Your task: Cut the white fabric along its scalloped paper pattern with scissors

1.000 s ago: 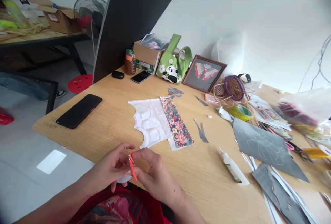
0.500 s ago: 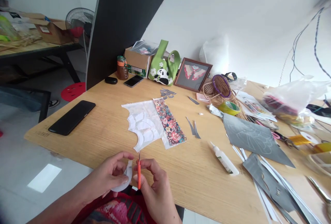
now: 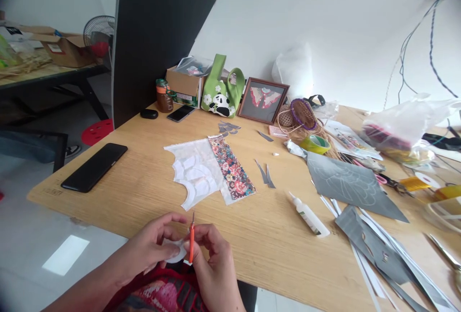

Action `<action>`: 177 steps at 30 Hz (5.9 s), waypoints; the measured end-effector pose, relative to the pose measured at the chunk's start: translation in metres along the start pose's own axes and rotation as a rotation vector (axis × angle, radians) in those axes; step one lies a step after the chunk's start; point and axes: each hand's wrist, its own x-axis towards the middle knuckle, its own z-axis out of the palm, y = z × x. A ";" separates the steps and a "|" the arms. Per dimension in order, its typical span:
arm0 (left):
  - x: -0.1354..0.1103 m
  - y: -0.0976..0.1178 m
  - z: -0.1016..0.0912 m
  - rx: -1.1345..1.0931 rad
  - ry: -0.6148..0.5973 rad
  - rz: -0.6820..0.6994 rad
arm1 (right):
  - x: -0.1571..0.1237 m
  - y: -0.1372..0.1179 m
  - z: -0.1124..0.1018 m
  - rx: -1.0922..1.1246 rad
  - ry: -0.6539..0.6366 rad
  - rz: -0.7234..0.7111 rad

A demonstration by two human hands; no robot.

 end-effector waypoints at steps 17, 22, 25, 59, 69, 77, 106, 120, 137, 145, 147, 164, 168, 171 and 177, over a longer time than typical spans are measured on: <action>0.005 0.006 0.012 -0.415 0.125 0.054 | 0.005 0.007 0.019 0.168 0.314 -0.066; 0.009 0.003 0.015 -0.455 0.131 0.035 | 0.005 0.008 0.023 0.164 0.306 -0.060; 0.012 0.002 0.014 -0.465 0.143 0.048 | 0.003 0.008 0.022 0.144 0.296 -0.051; 0.008 0.010 0.007 -0.464 0.122 0.084 | -0.009 0.001 -0.001 0.042 -0.146 0.520; 0.010 0.007 0.005 -0.416 0.179 0.070 | -0.009 0.009 0.003 0.066 -0.145 0.484; 0.010 0.006 0.005 -0.410 0.162 0.077 | -0.011 0.015 -0.002 0.132 -0.191 0.442; 0.007 0.008 0.006 -0.367 0.155 0.082 | -0.012 0.016 -0.001 0.095 -0.182 0.482; 0.004 0.004 0.005 -0.365 0.175 0.089 | -0.018 0.017 0.001 0.136 -0.221 0.468; 0.003 0.002 0.004 -0.371 0.132 0.095 | -0.016 0.003 0.002 0.141 -0.267 0.499; 0.003 0.003 0.005 -0.370 0.131 0.091 | -0.018 0.009 0.001 0.131 -0.262 0.504; 0.003 0.003 0.005 -0.368 0.134 0.089 | -0.018 0.009 0.001 0.132 -0.260 0.500; 0.003 0.002 0.003 -0.335 0.097 0.088 | -0.019 0.017 -0.001 0.121 -0.238 0.498; 0.003 0.003 0.004 -0.340 0.119 0.072 | -0.017 0.012 -0.001 0.124 -0.250 0.500; 0.004 0.005 0.005 -0.334 0.135 0.056 | -0.017 0.011 -0.001 0.131 -0.255 0.495; 0.004 0.007 0.006 -0.333 0.136 0.050 | -0.018 0.012 -0.001 0.128 -0.266 0.507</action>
